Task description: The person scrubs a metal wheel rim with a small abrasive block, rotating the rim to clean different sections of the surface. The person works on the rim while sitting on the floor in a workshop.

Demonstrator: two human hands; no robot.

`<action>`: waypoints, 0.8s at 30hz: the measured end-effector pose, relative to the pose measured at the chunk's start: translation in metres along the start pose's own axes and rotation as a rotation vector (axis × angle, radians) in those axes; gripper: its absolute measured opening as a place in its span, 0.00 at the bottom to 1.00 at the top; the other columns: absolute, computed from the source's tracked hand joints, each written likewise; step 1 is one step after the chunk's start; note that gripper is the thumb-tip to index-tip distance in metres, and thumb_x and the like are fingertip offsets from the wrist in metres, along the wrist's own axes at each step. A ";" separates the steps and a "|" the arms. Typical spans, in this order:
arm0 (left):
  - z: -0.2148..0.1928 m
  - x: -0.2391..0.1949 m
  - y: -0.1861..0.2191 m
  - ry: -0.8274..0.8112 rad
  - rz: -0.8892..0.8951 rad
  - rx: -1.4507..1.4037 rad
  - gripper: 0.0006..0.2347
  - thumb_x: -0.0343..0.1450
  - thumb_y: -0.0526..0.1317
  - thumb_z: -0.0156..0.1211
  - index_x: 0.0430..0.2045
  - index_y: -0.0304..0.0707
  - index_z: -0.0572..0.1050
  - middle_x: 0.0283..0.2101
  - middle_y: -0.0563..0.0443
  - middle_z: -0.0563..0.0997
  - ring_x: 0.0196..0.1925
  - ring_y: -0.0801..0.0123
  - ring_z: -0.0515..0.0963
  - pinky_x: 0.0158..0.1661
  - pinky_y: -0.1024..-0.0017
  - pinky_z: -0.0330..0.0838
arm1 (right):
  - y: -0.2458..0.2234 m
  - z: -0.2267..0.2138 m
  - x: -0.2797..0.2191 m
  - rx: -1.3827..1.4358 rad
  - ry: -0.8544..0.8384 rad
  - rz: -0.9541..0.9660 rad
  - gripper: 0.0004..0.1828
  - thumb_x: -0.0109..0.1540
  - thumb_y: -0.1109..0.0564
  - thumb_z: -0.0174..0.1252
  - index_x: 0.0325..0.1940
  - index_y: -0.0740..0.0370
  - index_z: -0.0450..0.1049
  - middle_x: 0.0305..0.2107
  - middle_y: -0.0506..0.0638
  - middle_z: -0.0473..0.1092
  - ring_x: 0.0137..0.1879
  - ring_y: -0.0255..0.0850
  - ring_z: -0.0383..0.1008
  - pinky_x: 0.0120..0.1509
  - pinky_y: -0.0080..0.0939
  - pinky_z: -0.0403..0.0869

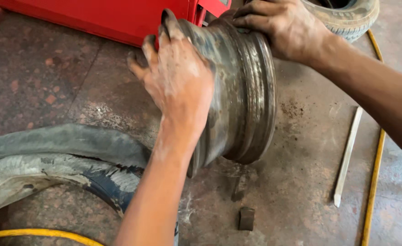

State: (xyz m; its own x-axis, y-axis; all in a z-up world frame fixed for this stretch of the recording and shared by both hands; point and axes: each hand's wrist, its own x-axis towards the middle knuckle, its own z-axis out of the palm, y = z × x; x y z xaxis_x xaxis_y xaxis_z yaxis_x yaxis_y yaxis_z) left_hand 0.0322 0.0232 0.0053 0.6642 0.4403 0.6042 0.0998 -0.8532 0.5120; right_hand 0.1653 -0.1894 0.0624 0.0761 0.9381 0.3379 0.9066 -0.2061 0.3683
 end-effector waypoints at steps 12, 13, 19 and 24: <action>0.005 -0.003 -0.008 -0.084 -0.026 -0.051 0.25 0.69 0.37 0.62 0.60 0.21 0.66 0.48 0.33 0.83 0.55 0.43 0.79 0.59 0.34 0.62 | 0.014 0.020 -0.004 0.259 0.069 0.061 0.14 0.73 0.63 0.67 0.62 0.64 0.75 0.60 0.50 0.73 0.69 0.45 0.71 0.74 0.53 0.70; 0.008 -0.008 -0.007 0.009 0.050 0.008 0.22 0.70 0.36 0.61 0.57 0.20 0.68 0.48 0.31 0.82 0.57 0.40 0.78 0.56 0.31 0.61 | 0.011 0.022 -0.004 0.245 0.107 0.076 0.15 0.71 0.63 0.66 0.62 0.65 0.75 0.61 0.52 0.73 0.70 0.47 0.70 0.75 0.54 0.69; 0.024 0.025 -0.020 -0.140 -0.053 -0.137 0.18 0.71 0.36 0.59 0.55 0.25 0.71 0.39 0.36 0.82 0.49 0.46 0.81 0.56 0.38 0.65 | -0.069 -0.009 -0.064 0.081 0.138 0.006 0.19 0.59 0.66 0.64 0.54 0.60 0.79 0.57 0.52 0.76 0.66 0.48 0.72 0.70 0.57 0.70; 0.019 0.021 -0.018 0.006 0.031 -0.140 0.13 0.71 0.35 0.60 0.48 0.28 0.73 0.39 0.37 0.81 0.46 0.41 0.80 0.48 0.41 0.68 | -0.015 0.023 -0.018 0.112 0.261 -0.024 0.16 0.66 0.68 0.66 0.58 0.63 0.79 0.55 0.52 0.76 0.67 0.49 0.70 0.71 0.54 0.71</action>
State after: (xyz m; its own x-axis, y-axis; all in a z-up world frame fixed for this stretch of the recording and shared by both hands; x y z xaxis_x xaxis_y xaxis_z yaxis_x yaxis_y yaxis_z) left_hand 0.0586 0.0423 -0.0029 0.6612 0.4160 0.6243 -0.0253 -0.8194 0.5727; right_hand 0.1596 -0.1964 0.0312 -0.0419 0.8360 0.5472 0.9480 -0.1397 0.2860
